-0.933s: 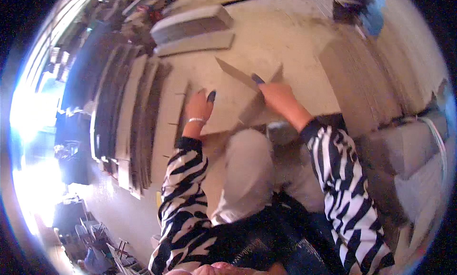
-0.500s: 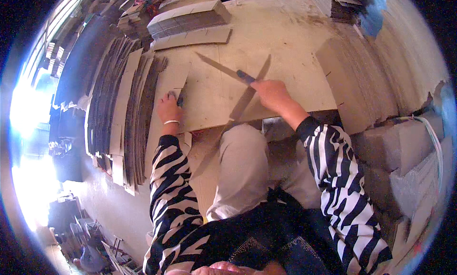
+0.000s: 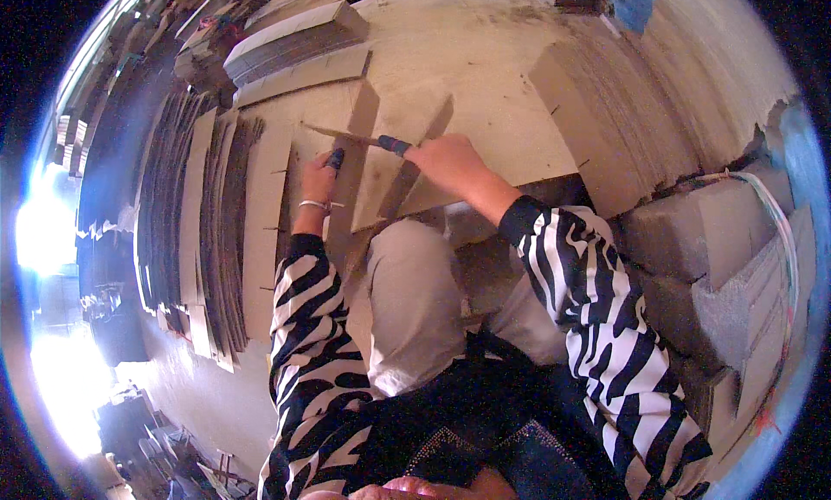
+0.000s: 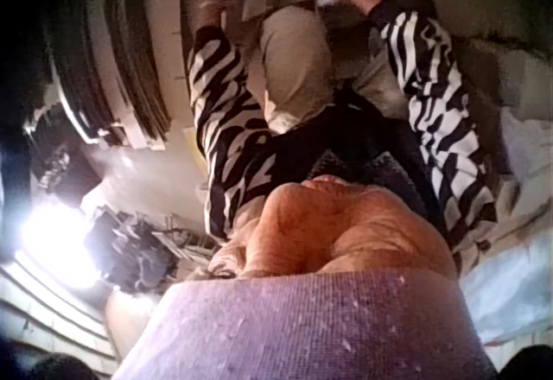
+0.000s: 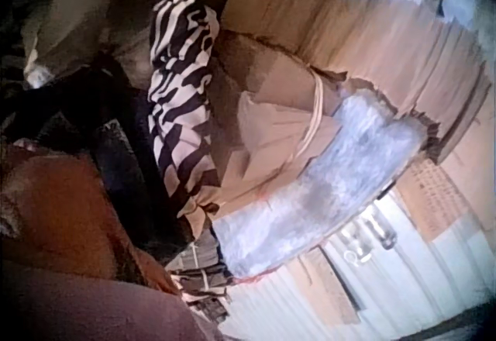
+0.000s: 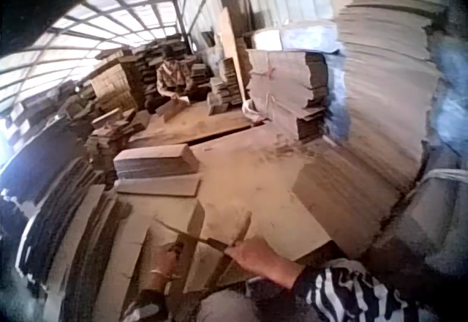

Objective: The person sits on the floor and uses a knife to cut rectangular pieces of cardboard. They repeatedly pick up a piece, cut it, and place it aside, continuing this process throughout the clip.

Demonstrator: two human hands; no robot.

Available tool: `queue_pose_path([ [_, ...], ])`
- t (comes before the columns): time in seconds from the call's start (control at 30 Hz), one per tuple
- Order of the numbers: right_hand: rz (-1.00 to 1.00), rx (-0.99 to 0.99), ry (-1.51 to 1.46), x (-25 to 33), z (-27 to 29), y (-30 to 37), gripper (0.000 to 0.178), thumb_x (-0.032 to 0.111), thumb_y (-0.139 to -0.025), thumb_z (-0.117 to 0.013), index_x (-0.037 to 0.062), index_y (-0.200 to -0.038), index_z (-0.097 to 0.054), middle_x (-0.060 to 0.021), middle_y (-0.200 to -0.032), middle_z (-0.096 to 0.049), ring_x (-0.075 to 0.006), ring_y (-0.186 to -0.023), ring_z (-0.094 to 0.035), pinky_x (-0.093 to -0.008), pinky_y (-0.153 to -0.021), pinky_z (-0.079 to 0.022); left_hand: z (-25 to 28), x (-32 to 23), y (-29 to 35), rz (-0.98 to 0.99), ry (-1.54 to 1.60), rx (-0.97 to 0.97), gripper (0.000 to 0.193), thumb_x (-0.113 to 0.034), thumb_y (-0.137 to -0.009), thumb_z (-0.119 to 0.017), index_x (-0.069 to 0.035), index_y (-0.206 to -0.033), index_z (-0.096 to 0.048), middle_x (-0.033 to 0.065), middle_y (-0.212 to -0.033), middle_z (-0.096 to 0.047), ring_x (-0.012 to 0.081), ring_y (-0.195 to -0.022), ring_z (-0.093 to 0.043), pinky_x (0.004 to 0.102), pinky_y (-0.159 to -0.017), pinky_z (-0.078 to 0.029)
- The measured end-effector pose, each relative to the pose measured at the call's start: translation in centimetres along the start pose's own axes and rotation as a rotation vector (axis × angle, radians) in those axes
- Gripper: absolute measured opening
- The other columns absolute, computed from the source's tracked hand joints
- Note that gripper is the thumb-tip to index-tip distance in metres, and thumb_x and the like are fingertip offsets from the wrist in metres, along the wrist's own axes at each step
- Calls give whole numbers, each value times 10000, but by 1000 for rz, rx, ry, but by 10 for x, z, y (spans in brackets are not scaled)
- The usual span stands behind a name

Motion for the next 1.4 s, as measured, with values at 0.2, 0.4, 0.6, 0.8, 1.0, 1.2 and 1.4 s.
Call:
queue_pose_path([
  [0.2,-127,-98,44,-55,8,-4,373,48,-753,-573,169,-1105,-595,-111,-844,-650,-331,-766,-644,-453,-612,-491,0,-40,-10,-335,-168,95,381,-311,-903,-589,-47,-1176,-613,197,-973,-673,297,-835,-660,379,-731,-506],
  [0.4,-427,96,-113,-69,23,-7,285,162,-802,-617,112,-1082,-611,-158,-900,-667,-370,-879,-643,-498,-725,-505,50,-24,65,-324,-102,60,402,-240,-935,-541,-39,-1283,-534,213,-1147,-616,316,-1047,-609,368,-877,-477],
  [0.6,-625,-267,89,-135,95,110,741,281,-756,-748,149,-1398,-404,-182,-1268,-548,-371,-1196,-500,-459,-952,-426,67,43,192,-96,325,-267,401,-89,-921,-398,-12,-1296,-519,134,-1166,-599,216,-1084,-562,343,-959,-424],
  [0.8,-765,-212,451,-149,62,203,640,177,-758,-711,148,-1348,-465,-183,-1301,-518,-353,-1247,-443,-545,-964,-383,-3,54,147,-131,617,-239,372,-122,-905,-417,9,-1231,-540,131,-1145,-600,229,-1105,-553,371,-972,-421],
  [1.0,-570,-293,146,-118,115,153,310,53,-799,-584,61,-1109,-569,-204,-1051,-617,-407,-970,-575,-481,-797,-461,4,-5,62,-205,-384,90,281,-131,-825,-545,-79,-1081,-647,197,-1055,-650,364,-995,-619,431,-842,-498],
  [1.2,-71,-186,-412,4,85,37,259,80,-820,-604,22,-1065,-543,-255,-911,-606,-447,-870,-574,-483,-688,-444,58,-4,51,-50,-697,145,348,-192,-802,-585,-120,-1138,-642,181,-1078,-650,354,-1010,-618,454,-835,-500],
  [1.4,-74,-7,-477,19,45,-12,327,49,-783,-586,-3,-1098,-513,-272,-913,-608,-463,-882,-565,-510,-720,-429,28,-25,31,-114,-823,182,284,-249,-809,-585,-123,-1057,-645,167,-1048,-661,344,-997,-628,464,-824,-506],
])
Point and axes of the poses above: each hand's wrist, its own y-axis away from the middle knuckle, its own z-axis out of the back of the hand, x = y × z, the point moved 1 cm from there along -y, towards the middle knuckle
